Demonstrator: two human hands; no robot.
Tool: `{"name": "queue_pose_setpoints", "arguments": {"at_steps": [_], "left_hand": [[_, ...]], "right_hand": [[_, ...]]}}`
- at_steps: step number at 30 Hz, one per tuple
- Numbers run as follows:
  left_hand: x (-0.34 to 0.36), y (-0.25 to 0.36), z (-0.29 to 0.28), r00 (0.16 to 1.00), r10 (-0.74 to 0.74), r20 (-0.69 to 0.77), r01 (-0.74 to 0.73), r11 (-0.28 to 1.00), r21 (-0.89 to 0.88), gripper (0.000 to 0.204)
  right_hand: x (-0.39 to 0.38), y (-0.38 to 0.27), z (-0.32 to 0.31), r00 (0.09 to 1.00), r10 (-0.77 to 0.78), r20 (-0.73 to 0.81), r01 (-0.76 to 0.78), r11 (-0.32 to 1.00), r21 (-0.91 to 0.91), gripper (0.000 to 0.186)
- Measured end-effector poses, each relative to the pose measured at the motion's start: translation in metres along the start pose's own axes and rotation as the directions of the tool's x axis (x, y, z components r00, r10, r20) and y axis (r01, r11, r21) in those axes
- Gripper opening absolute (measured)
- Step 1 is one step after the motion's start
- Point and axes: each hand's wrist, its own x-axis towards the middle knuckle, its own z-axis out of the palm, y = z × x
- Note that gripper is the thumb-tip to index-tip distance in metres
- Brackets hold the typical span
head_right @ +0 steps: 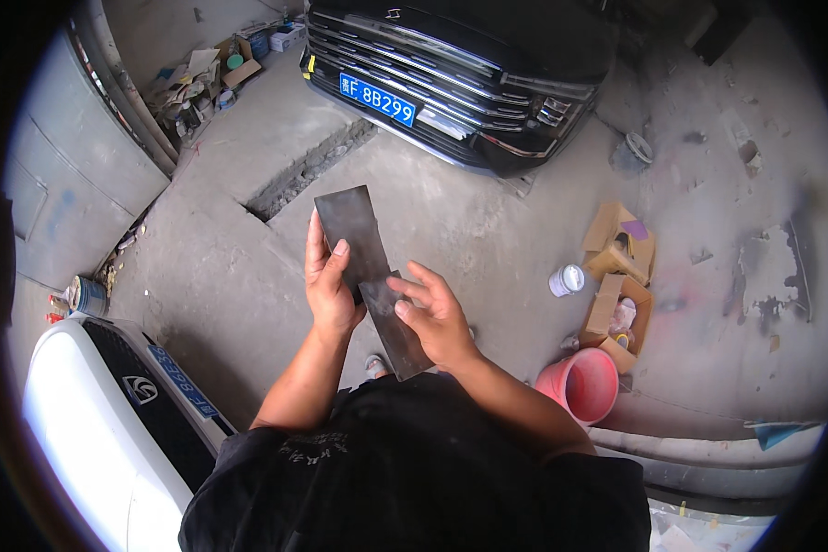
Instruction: The person applies a beige filler paste to a taped-off section of a black car bumper using a metal spreader. They smooth the filler over the surface, then walk around the garage area while holding the tools before returning to the work area.
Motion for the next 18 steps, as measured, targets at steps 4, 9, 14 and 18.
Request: {"name": "queue_pose_setpoints", "arguments": {"at_steps": [4,9,14,18], "left_hand": [[-0.004,0.003,-0.006,0.995,0.059,0.075,-0.058,0.998,-0.013,0.057],[0.007,0.011,-0.001,0.995,-0.009,0.102,0.018,0.996,-0.092,0.055],[0.004,0.000,0.004,0.979,-0.121,0.162,0.137,0.986,-0.094,0.057],[0.016,-0.006,0.010,0.967,-0.191,0.170,0.199,0.980,-0.026,0.056]], "right_hand": [[0.026,-0.009,-0.003,0.998,-0.049,0.030,0.050,0.999,-0.020,0.058],[0.011,-0.003,-0.002,0.997,-0.021,0.078,0.027,0.997,-0.078,0.054],[0.043,-0.041,-0.019,0.996,-0.087,0.022,0.087,0.996,0.021,0.051],[0.013,-0.018,-0.023,0.996,-0.033,0.082,0.047,0.983,-0.179,0.048]]}}
